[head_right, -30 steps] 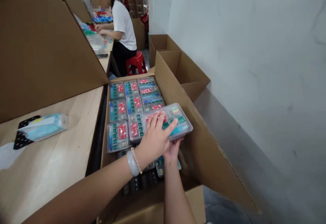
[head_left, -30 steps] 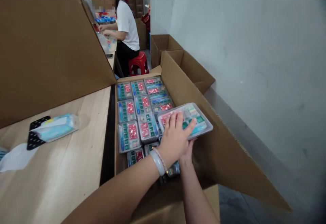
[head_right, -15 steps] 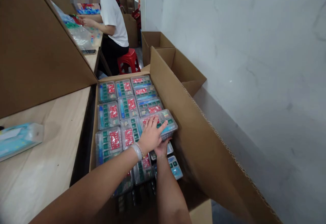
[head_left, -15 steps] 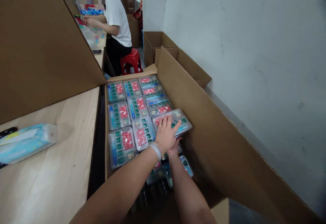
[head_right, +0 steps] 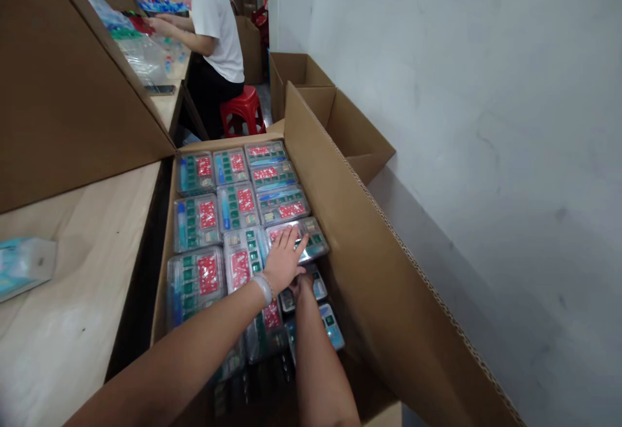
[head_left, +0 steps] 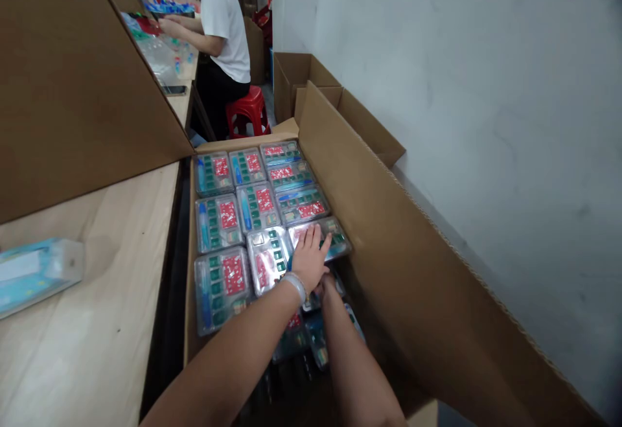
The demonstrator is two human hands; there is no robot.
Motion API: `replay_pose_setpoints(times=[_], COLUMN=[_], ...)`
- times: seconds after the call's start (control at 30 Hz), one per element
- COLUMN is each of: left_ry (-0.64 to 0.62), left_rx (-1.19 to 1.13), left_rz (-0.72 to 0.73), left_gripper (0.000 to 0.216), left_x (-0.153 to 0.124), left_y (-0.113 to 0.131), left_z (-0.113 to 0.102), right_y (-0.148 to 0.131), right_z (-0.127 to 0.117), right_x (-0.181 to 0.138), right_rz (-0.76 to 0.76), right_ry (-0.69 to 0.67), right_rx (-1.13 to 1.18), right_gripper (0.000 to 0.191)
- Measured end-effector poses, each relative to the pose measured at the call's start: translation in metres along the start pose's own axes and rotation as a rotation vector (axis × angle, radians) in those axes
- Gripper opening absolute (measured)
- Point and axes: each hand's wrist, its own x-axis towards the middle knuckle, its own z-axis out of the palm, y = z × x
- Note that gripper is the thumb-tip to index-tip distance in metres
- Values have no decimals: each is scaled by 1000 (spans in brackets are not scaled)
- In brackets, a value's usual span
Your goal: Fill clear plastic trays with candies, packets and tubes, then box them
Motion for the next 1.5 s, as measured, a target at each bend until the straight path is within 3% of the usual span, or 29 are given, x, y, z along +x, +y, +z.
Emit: replay_pose_setpoints(times=[0.13,0.27,0.47,0.53,0.6,0.67,0.7,0.77,0.83,0.9,0.97,1.03,1.1,1.17,1.23,1.33,1.43,1.5], left_ry=[-27,-40,-40,42,182,296,344,469,710,1008,1202,1263,1321,1423,1533,1628,1612,1523], left_rx=[12,0,-222,-397,-667,-1032,-1254,-1726,-2044,-2086,-1979,-1893,-1793,-1647,-1463,-1247,-1137,-957], left_rz=[18,50,12,-96,-293,-611,-778,-1029,-1094,-1031,-941,-929,-998,-1160,-1386,-1639,-1750,-1881], left_gripper=[88,91,83,72,67,68,69,73,78,76,64,53,44,40,40,44,46,43], left_x=[6,4,-28,-58,-97,-140,-163,-213,-273,-344,-421,-495,-562,-619,-667,-729,-793,-846], left_y=[-3,-8,-4,0,5,7,8,6,6,17,44,84,130,179,227,302,374,417], left_z=[6,6,-27,-45,-63,-78,-85,-100,-121,-150,-180,-205,-217,-216,-202,-163,-118,-92], right_y=[-6,-18,-28,-28,-27,-22,-17,1,33,73,114,151,182,212,241,288,338,371], right_z=[-17,-28,-38,-45,-48,-42,-34,-14,5,17,17,8,-11,-37,-69,-122,-169,-195], right_x=[-9,-21,-41,-59,-86,-125,-149,-208,-274,-339,-396,-444,-487,-523,-550,-567,-565,-564], right_rz=[104,17,-90,-114,-201,-541,-687,-963,-1221,-1425,-1502,-1443,-1344,-1292,-1277,-1221,-1122,-1097], right_ry=[-31,46,52,29,12,-8,-72,-382,-866,-1291,-1526,-1649,-1747,-1837,-1931,-2039,-2079,-2108], right_rx=[63,120,81,31,-40,-152,-198,-316,-397,-405,-390,-417,-452,-484,-515,-600,-721,-801], right_gripper=[26,28,29,31,35,44,46,45,41,40,40,40,40,38,38,38,40,40])
